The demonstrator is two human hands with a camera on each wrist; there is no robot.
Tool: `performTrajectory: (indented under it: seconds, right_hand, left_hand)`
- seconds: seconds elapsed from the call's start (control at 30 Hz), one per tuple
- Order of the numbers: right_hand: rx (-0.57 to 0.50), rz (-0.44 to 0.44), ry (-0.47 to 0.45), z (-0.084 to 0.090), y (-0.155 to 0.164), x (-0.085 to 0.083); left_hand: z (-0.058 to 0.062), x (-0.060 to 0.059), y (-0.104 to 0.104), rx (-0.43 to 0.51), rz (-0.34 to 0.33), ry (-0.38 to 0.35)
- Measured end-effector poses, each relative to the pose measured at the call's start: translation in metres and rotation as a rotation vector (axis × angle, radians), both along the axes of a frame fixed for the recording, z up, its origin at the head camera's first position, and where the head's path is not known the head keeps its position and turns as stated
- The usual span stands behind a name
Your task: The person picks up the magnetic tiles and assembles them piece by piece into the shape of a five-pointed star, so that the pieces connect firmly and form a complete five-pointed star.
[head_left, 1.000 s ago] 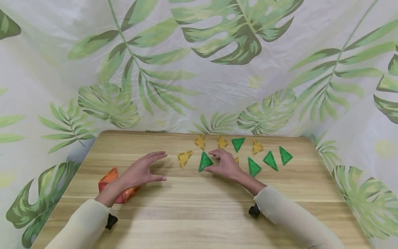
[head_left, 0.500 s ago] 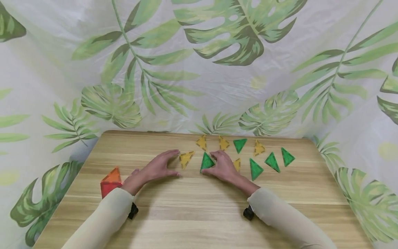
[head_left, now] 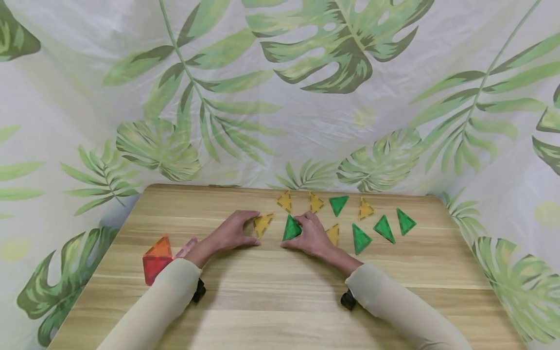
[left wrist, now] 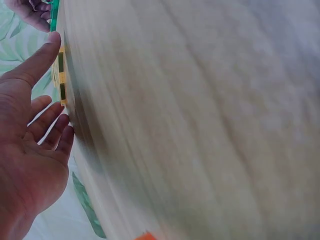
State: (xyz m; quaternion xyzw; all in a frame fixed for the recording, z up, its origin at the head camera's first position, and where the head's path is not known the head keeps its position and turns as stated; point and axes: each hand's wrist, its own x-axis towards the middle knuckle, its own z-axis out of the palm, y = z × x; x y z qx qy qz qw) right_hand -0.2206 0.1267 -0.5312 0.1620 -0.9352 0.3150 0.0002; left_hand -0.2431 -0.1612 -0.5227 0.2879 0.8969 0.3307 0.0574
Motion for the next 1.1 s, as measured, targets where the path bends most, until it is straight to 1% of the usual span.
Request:
performTrajectory:
  seconds: [0.2, 0.33, 0.6, 0.7, 0.9, 1.1]
  right_hand:
    - [0.028, -0.003, 0.018, 0.0, -0.003, 0.0]
    - [0.04, -0.016, 0.0, 0.001, -0.005, 0.001]
    - [0.019, -0.025, 0.001, 0.001, -0.007, 0.002]
    - [0.015, -0.025, -0.004, 0.001, -0.007, 0.003]
    - [-0.01, -0.006, -0.022, 0.004, -0.008, 0.008]
    - [-0.027, 0.044, -0.031, 0.008, -0.015, 0.017]
  left_hand:
    - [-0.001, -0.002, 0.004, -0.038, 0.002, 0.053]
    - [-0.001, -0.001, 0.007, -0.047, -0.007, 0.086]
    - [0.004, 0.001, 0.01, -0.07, 0.014, 0.076]
    - [0.005, 0.002, 0.01, -0.076, 0.025, 0.083]
    - [0.005, 0.009, 0.0, -0.07, 0.04, 0.105]
    - [0.009, 0.024, -0.015, -0.084, 0.04, 0.159]
